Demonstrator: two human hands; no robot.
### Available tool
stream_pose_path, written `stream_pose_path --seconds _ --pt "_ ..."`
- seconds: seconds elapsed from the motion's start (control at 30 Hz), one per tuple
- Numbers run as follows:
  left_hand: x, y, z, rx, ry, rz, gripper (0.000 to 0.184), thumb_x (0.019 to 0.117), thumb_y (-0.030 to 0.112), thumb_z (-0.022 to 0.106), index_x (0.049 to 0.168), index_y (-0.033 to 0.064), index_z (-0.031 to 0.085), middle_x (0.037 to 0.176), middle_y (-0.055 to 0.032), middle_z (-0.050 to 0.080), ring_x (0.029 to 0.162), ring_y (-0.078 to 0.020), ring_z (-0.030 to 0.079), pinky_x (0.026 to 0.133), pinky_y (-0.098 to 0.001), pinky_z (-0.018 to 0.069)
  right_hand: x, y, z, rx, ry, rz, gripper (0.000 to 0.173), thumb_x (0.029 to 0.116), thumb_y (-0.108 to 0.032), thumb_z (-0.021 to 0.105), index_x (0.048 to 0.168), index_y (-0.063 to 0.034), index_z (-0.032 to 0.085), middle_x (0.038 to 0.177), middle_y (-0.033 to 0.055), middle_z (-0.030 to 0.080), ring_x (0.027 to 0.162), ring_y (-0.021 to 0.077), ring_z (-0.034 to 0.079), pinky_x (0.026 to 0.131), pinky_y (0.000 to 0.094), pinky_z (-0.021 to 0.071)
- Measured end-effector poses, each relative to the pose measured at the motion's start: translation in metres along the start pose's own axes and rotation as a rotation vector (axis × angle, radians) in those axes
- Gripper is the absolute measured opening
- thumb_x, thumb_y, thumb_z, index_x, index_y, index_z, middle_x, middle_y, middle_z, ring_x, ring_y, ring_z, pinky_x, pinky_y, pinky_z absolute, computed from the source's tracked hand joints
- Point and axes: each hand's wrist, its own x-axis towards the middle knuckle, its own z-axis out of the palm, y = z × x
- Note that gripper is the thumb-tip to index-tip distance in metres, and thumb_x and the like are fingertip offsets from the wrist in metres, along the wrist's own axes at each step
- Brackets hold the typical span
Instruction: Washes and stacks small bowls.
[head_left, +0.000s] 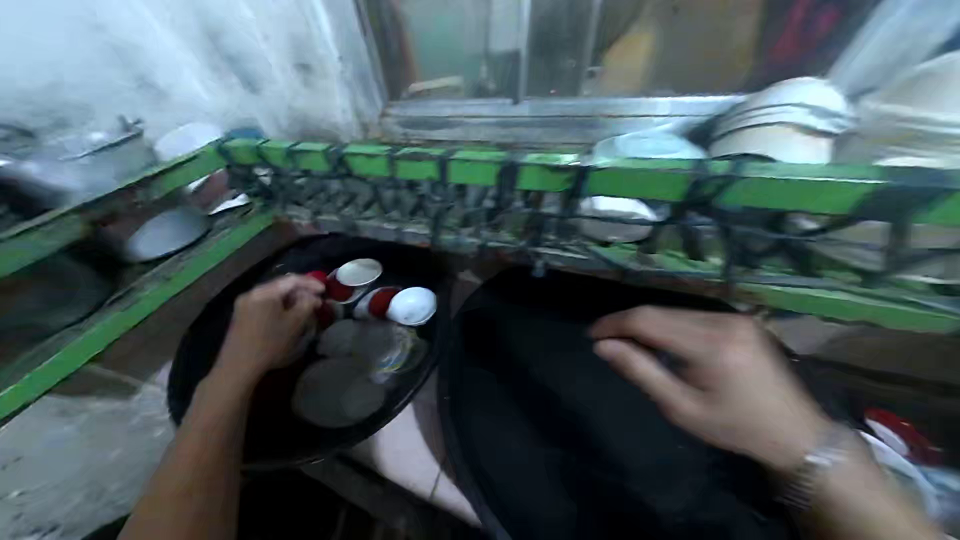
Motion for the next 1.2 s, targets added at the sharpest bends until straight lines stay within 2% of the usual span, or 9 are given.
stream_pose_path --seconds 0.13,0.3,0.4,0.47,0.57,0.67,0.9,1.03,1.2 --pt "-0.035 -0.135 0.027 0.094 -0.356 -0.592 0.032 0.1057 0.028 0.06 0.124 0.0034 0.067 0.116 -0.0244 0.069 0.105 -0.0431 0.068 0.093 -0.0673 0.0521 0.066 -0.037 0.158 0.398 -0.662 0.332 0.021 0.106 -0.019 0.056 0.117 -0.0119 0.073 0.099 0.0063 0.075 0.084 0.0189 0.073 0.081 0.0444 0.0615" --pt "-0.029 -0.182 0.087 0.129 -0.756 -0.606 0.041 0.1041 0.03 0.06 0.119 -0.0075 0.066 0.118 -0.0293 0.067 0.112 -0.0435 0.065 0.099 -0.0636 0.0488 0.142 -0.077 0.331 0.163 -1.082 0.525 0.044 0.1028 -0.025 0.06 0.136 0.0034 0.059 0.136 0.0282 0.06 0.129 0.0439 0.057 0.107 0.0639 0.0441" --pt "-0.029 -0.191 0.116 0.116 -0.612 -0.64 0.046 0.0984 0.029 0.066 0.132 -0.0023 0.061 0.126 -0.0308 0.064 0.117 -0.0468 0.063 0.099 -0.0672 0.0485 0.146 -0.063 0.409 0.019 -1.079 0.681 0.058 0.0971 -0.036 0.068 0.139 0.0031 0.058 0.143 0.0278 0.056 0.135 0.0453 0.051 0.111 0.0668 0.0386" --pt "-0.025 -0.194 0.123 0.117 -0.615 -0.621 0.076 0.0898 0.037 0.079 0.151 0.0045 0.047 0.143 -0.0296 0.054 0.131 -0.0472 0.054 0.107 -0.0668 0.0447 0.121 -0.044 0.455 0.002 -0.766 0.775 0.059 0.0936 -0.038 0.07 0.134 0.0045 0.062 0.135 0.0307 0.06 0.128 0.0483 0.055 0.107 0.0698 0.0409" --pt "-0.024 -0.191 0.124 0.205 -0.697 -0.579 0.08 0.0883 0.028 0.081 0.153 0.0009 0.042 0.142 -0.0305 0.054 0.13 -0.0491 0.055 0.105 -0.0664 0.0453 0.143 -0.039 0.443 0.032 -0.872 0.912 0.051 0.1046 -0.03 0.059 0.145 0.0 0.052 0.146 0.0266 0.054 0.136 0.0441 0.052 0.11 0.0639 0.041" --pt "-0.023 -0.203 0.124 0.157 -0.708 -0.536 0.062 0.0898 0.024 0.077 0.144 0.0052 0.055 0.14 -0.0246 0.059 0.129 -0.0443 0.057 0.104 -0.0658 0.0459 0.153 -0.037 0.44 -0.036 -0.815 0.865 0.05 0.0978 -0.031 0.066 0.139 -0.0024 0.059 0.137 0.0266 0.061 0.129 0.0453 0.058 0.105 0.0667 0.0455" --pt "-0.01 -0.212 0.15 -0.34 -0.586 -0.367 0.08 0.0862 0.01 0.08 0.155 0.008 0.041 0.145 -0.0223 0.056 0.134 -0.0377 0.055 0.112 -0.06 0.0438 0.154 -0.041 0.465 0.335 -0.888 0.745 0.065 0.0948 -0.037 0.074 0.142 0.0037 0.055 0.143 0.0271 0.056 0.137 0.0404 0.051 0.117 0.0575 0.0372" --pt "-0.003 -0.213 0.139 -0.243 -0.588 -0.286 0.036 0.0926 0.016 0.074 0.126 0.0055 0.069 0.125 -0.0206 0.069 0.12 -0.0377 0.063 0.104 -0.0635 0.0467 0.148 -0.033 0.463 0.336 -0.871 0.791 0.066 0.0905 -0.038 0.079 0.14 0.0001 0.057 0.14 0.0243 0.059 0.134 0.0388 0.054 0.115 0.0588 0.0395" --pt "0.053 -0.2 0.142 -0.067 -0.37 -0.323 0.026 0.1025 0.014 0.057 0.123 0.0029 0.069 0.126 -0.0242 0.067 0.123 -0.0414 0.062 0.105 -0.062 0.0478 0.141 -0.049 0.391 0.379 -0.462 0.895 0.05 0.0946 -0.015 0.073 0.14 -0.0032 0.057 0.124 0.0255 0.067 0.114 0.0405 0.066 0.1 0.0614 0.0519"
